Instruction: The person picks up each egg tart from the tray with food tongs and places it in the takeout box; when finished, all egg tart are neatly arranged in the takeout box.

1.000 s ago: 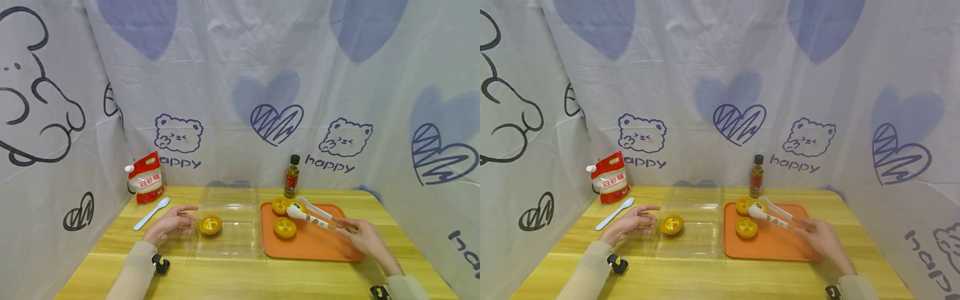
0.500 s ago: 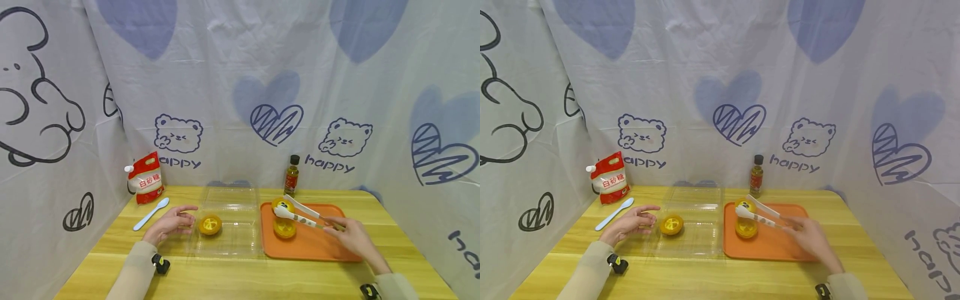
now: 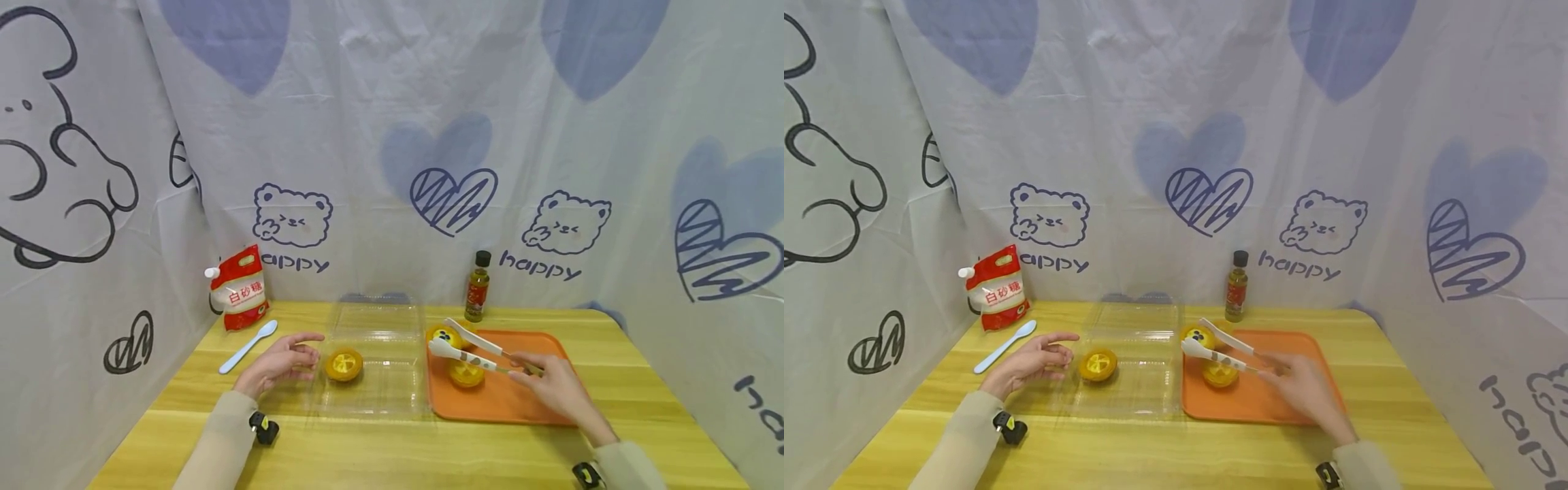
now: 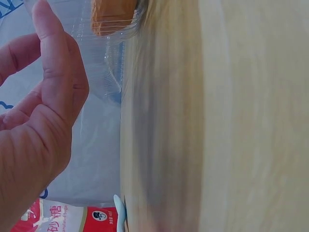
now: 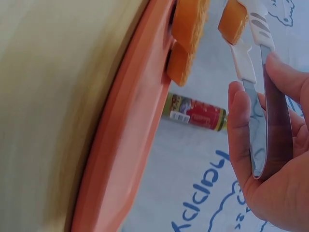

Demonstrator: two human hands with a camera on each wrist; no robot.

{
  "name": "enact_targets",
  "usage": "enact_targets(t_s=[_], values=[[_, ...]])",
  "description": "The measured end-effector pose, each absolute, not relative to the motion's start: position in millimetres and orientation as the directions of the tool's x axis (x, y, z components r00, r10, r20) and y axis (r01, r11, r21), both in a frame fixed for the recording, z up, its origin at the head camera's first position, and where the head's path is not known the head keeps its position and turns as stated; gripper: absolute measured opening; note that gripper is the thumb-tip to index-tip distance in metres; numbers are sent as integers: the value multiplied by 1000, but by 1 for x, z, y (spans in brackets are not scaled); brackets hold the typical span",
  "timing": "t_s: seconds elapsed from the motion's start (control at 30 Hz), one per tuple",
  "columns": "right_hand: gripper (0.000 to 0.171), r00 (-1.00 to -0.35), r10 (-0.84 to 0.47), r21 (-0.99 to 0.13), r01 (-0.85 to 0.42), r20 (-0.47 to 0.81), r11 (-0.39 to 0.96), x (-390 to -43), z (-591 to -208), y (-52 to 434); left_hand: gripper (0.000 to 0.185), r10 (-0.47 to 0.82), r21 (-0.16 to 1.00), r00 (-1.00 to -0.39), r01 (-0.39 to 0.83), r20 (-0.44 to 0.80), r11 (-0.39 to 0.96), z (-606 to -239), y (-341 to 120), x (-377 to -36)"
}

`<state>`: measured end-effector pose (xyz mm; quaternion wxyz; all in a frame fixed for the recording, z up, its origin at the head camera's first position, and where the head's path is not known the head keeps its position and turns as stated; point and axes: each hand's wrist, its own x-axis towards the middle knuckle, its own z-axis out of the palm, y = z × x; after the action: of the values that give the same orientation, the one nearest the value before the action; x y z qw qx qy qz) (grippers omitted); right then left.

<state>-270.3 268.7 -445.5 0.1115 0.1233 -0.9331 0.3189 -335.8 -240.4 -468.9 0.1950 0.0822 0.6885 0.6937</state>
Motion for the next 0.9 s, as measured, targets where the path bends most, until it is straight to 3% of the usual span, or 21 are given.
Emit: enact_targets(t_s=[0.9], values=[[35, -932, -196, -587, -346, 305, 731, -274, -449, 222, 54, 385, 989, -911, -146, -145, 28, -471, -241, -337]])
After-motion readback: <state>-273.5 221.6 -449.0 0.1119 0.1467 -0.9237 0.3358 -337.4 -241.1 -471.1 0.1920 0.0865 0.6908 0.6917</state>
